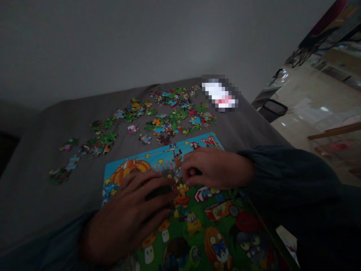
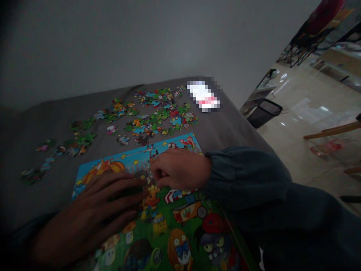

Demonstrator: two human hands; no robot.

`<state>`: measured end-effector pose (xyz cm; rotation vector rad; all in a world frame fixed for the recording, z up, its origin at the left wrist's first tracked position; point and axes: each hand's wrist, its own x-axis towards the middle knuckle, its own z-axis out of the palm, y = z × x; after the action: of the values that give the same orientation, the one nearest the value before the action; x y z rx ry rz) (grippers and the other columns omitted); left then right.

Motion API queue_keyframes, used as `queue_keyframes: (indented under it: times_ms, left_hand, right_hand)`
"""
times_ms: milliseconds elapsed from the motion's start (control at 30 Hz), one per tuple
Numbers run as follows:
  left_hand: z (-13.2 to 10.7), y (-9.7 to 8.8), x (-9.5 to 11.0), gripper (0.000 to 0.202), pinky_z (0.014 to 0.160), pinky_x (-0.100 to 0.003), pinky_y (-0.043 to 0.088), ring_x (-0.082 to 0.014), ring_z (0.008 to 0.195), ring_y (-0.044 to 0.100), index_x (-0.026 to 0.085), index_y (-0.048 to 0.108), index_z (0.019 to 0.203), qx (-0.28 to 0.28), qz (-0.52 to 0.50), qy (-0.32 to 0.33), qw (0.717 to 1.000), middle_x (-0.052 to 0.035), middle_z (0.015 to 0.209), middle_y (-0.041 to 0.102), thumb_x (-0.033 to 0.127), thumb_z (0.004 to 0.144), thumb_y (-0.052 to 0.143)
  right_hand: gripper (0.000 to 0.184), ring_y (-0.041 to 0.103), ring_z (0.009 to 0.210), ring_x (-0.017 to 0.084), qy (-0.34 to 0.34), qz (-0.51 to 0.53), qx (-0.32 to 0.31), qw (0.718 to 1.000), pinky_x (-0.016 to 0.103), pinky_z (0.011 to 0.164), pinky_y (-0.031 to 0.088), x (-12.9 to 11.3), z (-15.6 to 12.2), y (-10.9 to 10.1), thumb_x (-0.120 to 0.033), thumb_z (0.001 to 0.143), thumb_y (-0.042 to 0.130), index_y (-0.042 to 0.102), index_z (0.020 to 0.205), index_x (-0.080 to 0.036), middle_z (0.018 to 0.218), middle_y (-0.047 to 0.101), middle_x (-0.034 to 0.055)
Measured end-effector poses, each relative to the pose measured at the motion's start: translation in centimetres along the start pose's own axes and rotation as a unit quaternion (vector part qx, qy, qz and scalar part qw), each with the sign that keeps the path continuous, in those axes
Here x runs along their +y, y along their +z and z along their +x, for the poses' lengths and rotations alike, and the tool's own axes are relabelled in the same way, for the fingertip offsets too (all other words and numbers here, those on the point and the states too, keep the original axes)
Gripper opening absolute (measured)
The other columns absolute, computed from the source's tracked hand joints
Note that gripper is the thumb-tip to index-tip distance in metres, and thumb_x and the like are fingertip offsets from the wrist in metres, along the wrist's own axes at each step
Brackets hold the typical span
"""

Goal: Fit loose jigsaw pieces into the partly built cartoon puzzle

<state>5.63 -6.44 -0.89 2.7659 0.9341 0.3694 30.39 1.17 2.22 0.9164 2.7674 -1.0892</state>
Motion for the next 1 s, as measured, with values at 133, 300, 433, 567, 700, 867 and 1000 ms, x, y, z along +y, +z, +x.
queue_keyframes:
  times_ms: [133, 300, 433, 567, 700, 867, 1000]
  left_hand:
    - [0.1, 0.0, -0.1, 0.031, 0.101, -0.04, 0.045, -0.0251, 0.127, 0.051, 0.035, 0.066, 0.127, -0.01, -0.008, -0.004, 1.0, 0.0021, 0.14, 0.061, 0.029, 0.097, 0.058]
    - [0.1, 0.1, -0.2, 0.035, 0.102, -0.042, 0.042, -0.0262, 0.127, 0.052, 0.033, 0.062, 0.133, -0.002, -0.006, -0.006, 1.0, 0.0014, 0.143, 0.06, 0.033, 0.098, 0.056]
    - [0.2, 0.0, -0.3, 0.039, 0.104, -0.04, 0.04, -0.0249, 0.125, 0.054, 0.029, 0.057, 0.138, 0.016, -0.03, -0.016, 0.999, 0.0007, 0.139, 0.063, 0.034, 0.099, 0.054]
    - [0.4, -0.1, -0.4, 0.037, 0.104, -0.041, 0.039, -0.0253, 0.124, 0.054, 0.03, 0.059, 0.134, 0.041, -0.042, -0.035, 0.998, 0.0019, 0.135, 0.066, 0.033, 0.098, 0.056]
    - [0.3, 0.0, -0.5, 0.036, 0.104, -0.043, 0.039, -0.0256, 0.123, 0.054, 0.031, 0.059, 0.134, 0.039, -0.041, -0.043, 0.997, 0.0019, 0.133, 0.067, 0.032, 0.098, 0.054]
    - [0.2, 0.1, -0.5, 0.035, 0.103, -0.043, 0.04, -0.0254, 0.122, 0.055, 0.03, 0.06, 0.132, 0.038, -0.044, -0.04, 0.998, 0.0011, 0.132, 0.068, 0.03, 0.098, 0.054]
    - [0.3, 0.1, -0.6, 0.034, 0.104, -0.044, 0.039, -0.0257, 0.123, 0.054, 0.028, 0.061, 0.132, 0.031, -0.035, -0.043, 0.998, -0.0002, 0.132, 0.067, 0.031, 0.098, 0.054]
  right_hand:
    - [0.006, 0.054, 0.072, 0.013, 0.002, -0.021, 0.008, 1.0, 0.026, 0.067, 0.035, 0.0, -0.2, -0.1, -0.019, 0.087, 0.071, 0.07, 0.088, -0.014, 0.08, 0.064, 0.0008]
    - [0.025, 0.055, 0.077, 0.015, -0.003, -0.082, -0.004, 0.997, 0.026, 0.067, 0.035, 0.0, -0.9, -0.4, -0.028, 0.081, 0.079, 0.068, 0.099, -0.014, 0.088, 0.065, 0.0035]
    - [0.02, 0.053, 0.072, 0.015, 0.01, -0.1, -0.025, 0.995, 0.027, 0.065, 0.033, -0.2, -1.3, -0.5, -0.027, 0.084, 0.074, 0.067, 0.098, -0.015, 0.084, 0.063, 0.0025]
    - [0.017, 0.051, 0.069, 0.014, -0.011, -0.093, -0.017, 0.995, 0.028, 0.065, 0.032, -0.1, -1.4, -0.3, -0.023, 0.083, 0.072, 0.065, 0.096, -0.015, 0.082, 0.061, 0.001]
    - [0.018, 0.051, 0.072, 0.014, -0.035, -0.077, 0.0, 0.996, 0.028, 0.067, 0.034, 0.1, -1.3, -0.1, -0.02, 0.082, 0.072, 0.061, 0.096, -0.016, 0.085, 0.061, 0.0011]
    - [0.017, 0.054, 0.078, 0.015, -0.056, -0.073, 0.001, 0.996, 0.029, 0.072, 0.037, 0.2, -1.3, 0.0, -0.019, 0.085, 0.069, 0.061, 0.099, -0.015, 0.093, 0.064, 0.0038]
    - [0.02, 0.055, 0.079, 0.016, -0.052, -0.078, 0.001, 0.996, 0.029, 0.072, 0.037, 0.3, -1.2, 0.1, -0.023, 0.087, 0.068, 0.062, 0.104, -0.014, 0.093, 0.065, 0.0042]
